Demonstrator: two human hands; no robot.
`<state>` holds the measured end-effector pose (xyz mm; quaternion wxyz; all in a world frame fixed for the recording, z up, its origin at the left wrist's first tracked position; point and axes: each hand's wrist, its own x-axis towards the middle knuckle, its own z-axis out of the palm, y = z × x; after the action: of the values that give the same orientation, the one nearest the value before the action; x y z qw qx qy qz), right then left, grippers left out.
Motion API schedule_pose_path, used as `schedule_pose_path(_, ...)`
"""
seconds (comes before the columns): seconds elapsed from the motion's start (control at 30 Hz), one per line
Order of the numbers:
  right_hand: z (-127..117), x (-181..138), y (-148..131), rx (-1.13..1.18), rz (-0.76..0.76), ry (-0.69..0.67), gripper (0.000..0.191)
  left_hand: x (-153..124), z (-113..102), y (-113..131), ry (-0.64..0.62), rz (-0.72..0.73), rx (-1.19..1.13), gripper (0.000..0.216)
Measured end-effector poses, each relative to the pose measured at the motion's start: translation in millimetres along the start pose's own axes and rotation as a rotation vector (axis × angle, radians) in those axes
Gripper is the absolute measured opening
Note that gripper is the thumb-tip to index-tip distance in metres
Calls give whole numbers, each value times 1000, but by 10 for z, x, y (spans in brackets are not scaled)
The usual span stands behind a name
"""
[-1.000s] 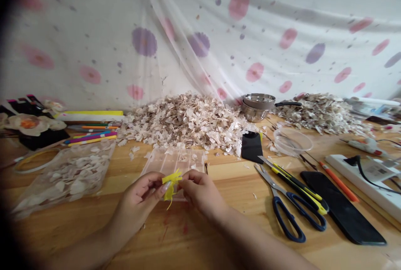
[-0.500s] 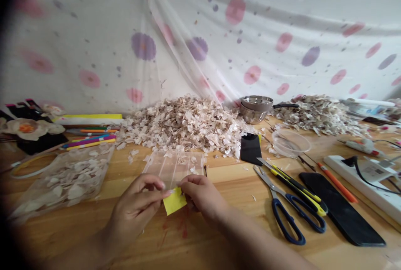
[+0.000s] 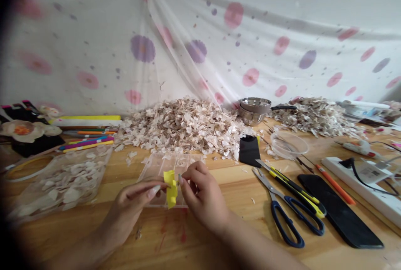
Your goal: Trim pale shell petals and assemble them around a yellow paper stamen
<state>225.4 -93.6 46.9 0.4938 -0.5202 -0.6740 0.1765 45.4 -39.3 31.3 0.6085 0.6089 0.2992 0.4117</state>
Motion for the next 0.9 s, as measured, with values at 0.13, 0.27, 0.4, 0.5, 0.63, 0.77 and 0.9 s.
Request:
schedule_pose_path(0.13, -30, -26, 1, -108, -140, -43, 11, 20, 57, 8, 60, -188, -210, 19)
schedule_pose_path(0.27, -51, -58, -44, -197, -253, -147, 13, 2, 159, 72, 33, -335, -348, 38)
schedule_pose_path(0.4, -41, -71, -72, -206, -276, -172, 14, -17, 191, 106, -7, -319, -326, 54)
schedule_pose_path(0.5, -19, -70, -62, -163, -238, -135, 14, -21, 181, 113, 30, -253, -247, 53)
schedule_pose_path(0.63, 7, -68, -38, -126, -187, -134, 11, -26, 168, 96, 0, -193, -205, 44)
schedule_pose_path(0.77, 29, -71, -34, -78, -105, -165, 10, -25, 158, 68, -61, -154, -135, 36)
schedule_pose_path(0.9, 48, -65, -35, -29, -24, -175, 11, -12, 143, 56, -77, -135, -21, 27)
